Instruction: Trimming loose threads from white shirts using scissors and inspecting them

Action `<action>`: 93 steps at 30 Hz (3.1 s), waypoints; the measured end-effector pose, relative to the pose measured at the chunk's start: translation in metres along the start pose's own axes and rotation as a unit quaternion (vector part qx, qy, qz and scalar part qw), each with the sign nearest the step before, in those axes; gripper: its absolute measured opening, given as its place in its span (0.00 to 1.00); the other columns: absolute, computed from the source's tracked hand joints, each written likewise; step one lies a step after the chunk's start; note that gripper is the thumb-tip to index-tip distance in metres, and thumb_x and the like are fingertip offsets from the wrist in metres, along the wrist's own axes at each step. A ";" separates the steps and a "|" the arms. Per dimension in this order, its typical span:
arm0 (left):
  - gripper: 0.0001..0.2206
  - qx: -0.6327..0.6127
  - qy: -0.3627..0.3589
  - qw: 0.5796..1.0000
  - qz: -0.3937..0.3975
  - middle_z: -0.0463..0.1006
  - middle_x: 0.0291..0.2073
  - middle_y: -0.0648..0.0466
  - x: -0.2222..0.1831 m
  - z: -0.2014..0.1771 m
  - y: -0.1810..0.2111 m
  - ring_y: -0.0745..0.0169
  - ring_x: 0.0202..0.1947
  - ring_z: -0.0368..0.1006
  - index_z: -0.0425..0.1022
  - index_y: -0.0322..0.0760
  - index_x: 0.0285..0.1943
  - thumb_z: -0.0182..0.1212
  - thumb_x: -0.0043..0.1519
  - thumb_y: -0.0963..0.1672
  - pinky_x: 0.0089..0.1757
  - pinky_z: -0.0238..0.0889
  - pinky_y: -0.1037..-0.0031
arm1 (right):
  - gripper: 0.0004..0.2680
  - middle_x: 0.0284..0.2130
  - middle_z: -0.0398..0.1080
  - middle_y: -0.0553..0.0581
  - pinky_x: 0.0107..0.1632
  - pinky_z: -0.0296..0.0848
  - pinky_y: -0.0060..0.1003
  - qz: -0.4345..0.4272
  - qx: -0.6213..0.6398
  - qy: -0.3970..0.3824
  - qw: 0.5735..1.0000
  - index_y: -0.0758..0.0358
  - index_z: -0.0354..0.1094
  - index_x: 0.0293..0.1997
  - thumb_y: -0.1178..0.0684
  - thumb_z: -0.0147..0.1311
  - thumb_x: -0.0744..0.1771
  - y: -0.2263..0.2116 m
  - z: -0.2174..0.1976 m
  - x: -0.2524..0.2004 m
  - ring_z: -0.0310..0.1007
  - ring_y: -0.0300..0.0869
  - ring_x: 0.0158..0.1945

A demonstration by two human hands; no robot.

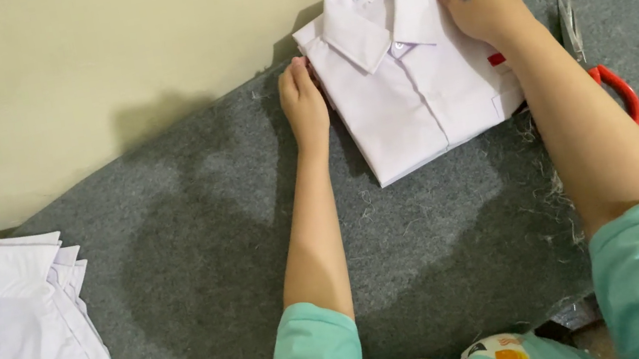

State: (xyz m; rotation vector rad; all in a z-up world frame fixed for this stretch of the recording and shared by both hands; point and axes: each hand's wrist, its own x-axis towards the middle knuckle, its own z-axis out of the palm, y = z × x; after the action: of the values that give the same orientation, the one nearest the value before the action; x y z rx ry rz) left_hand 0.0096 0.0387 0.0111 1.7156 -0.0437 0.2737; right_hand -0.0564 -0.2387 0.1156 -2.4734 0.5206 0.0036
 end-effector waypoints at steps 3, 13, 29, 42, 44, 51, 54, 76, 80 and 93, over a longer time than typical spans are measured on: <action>0.10 0.003 -0.018 1.000 0.013 0.82 0.38 0.52 -0.009 -0.004 0.027 0.60 0.39 0.78 0.77 0.36 0.48 0.58 0.66 0.46 0.43 0.72 0.69 | 0.14 0.50 0.61 0.65 0.49 0.68 0.57 -0.070 -0.024 0.089 0.993 0.68 0.69 0.52 0.44 0.48 0.75 0.003 0.010 0.016 0.66 0.58 0.50; 0.06 -0.022 0.021 1.000 0.003 0.81 0.36 0.53 0.001 0.007 -0.007 0.62 0.36 0.77 0.76 0.38 0.44 0.59 0.64 0.44 0.42 0.71 0.70 | 0.09 0.42 0.72 0.69 0.37 0.66 0.61 -0.039 -0.039 0.094 0.994 0.65 0.61 0.50 0.48 0.43 0.75 0.031 0.046 0.045 0.70 0.65 0.42; 0.05 0.000 -0.206 0.972 -0.116 0.73 0.32 0.61 0.059 -0.015 0.033 0.68 0.37 0.68 0.74 0.44 0.34 0.61 0.60 0.46 0.41 0.59 0.73 | 0.05 0.39 0.71 0.50 0.45 0.69 0.37 0.004 0.164 -0.094 0.982 0.58 0.71 0.43 0.54 0.50 0.73 -0.009 -0.019 0.041 0.66 0.39 0.41; 0.13 0.096 -0.062 0.992 0.051 0.73 0.45 0.41 0.059 0.013 -0.030 0.43 0.52 0.69 0.74 0.32 0.45 0.50 0.68 0.47 0.55 0.60 0.59 | 0.09 0.55 0.68 0.63 0.48 0.69 0.51 -0.078 0.070 -0.019 0.994 0.64 0.62 0.56 0.60 0.41 0.71 0.001 -0.019 0.041 0.68 0.53 0.54; 0.16 0.121 -0.061 0.984 0.113 0.71 0.51 0.42 0.027 0.004 0.031 0.44 0.57 0.67 0.71 0.32 0.52 0.49 0.69 0.49 0.58 0.59 0.58 | 0.11 0.60 0.64 0.65 0.53 0.63 0.56 -0.112 0.044 0.020 0.993 0.65 0.59 0.62 0.58 0.41 0.71 -0.020 -0.029 0.005 0.61 0.58 0.59; 0.30 0.294 -0.219 0.898 0.244 0.53 0.78 0.44 -0.095 0.029 0.088 0.35 0.80 0.39 0.53 0.40 0.80 0.53 0.71 0.52 0.66 0.41 0.30 | 0.21 0.77 0.46 0.60 0.67 0.43 0.77 -0.148 -0.147 -0.022 0.978 0.52 0.45 0.79 0.41 0.33 0.74 -0.048 0.018 -0.113 0.35 0.63 0.78; 0.25 0.354 -0.278 0.866 0.218 0.35 0.83 0.51 -0.113 0.029 0.072 0.44 0.82 0.26 0.46 0.49 0.84 0.40 0.76 0.50 0.70 0.24 0.37 | 0.22 0.80 0.35 0.54 0.73 0.34 0.70 -0.131 -0.142 -0.044 0.980 0.45 0.34 0.82 0.42 0.28 0.74 -0.028 0.033 -0.112 0.30 0.60 0.80; 0.34 0.387 -0.334 0.794 0.329 0.26 0.82 0.51 -0.206 -0.050 0.059 0.40 0.82 0.25 0.37 0.48 0.85 0.47 0.74 0.56 0.71 0.33 0.40 | 0.23 0.76 0.25 0.62 0.67 0.26 0.84 -0.156 -0.120 0.128 0.972 0.51 0.47 0.82 0.39 0.29 0.75 -0.020 0.057 -0.176 0.19 0.63 0.77; 0.35 0.394 -0.521 0.748 0.115 0.19 0.80 0.50 -0.213 -0.158 0.106 0.45 0.78 0.11 0.36 0.45 0.83 0.46 0.71 0.55 0.65 0.14 0.30 | 0.27 0.77 0.27 0.64 0.63 0.23 0.87 -0.176 -0.188 0.104 0.961 0.58 0.46 0.81 0.35 0.38 0.73 -0.044 0.109 -0.188 0.18 0.63 0.77; 0.37 0.478 0.101 0.864 -0.124 0.25 0.79 0.45 -0.242 -0.579 0.075 0.37 0.75 0.11 0.42 0.37 0.83 0.53 0.71 0.56 0.63 0.19 0.25 | 0.30 0.77 0.24 0.61 0.71 0.25 0.75 -0.537 -0.162 -0.089 0.823 0.66 0.39 0.80 0.31 0.31 0.73 -0.350 0.299 -0.364 0.21 0.50 0.80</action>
State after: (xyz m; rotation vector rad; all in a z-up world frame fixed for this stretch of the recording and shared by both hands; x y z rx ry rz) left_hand -0.3296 0.5618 0.1136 2.6356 0.5540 0.3030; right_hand -0.2293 0.3223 0.1130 -2.7011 -1.0720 -0.1356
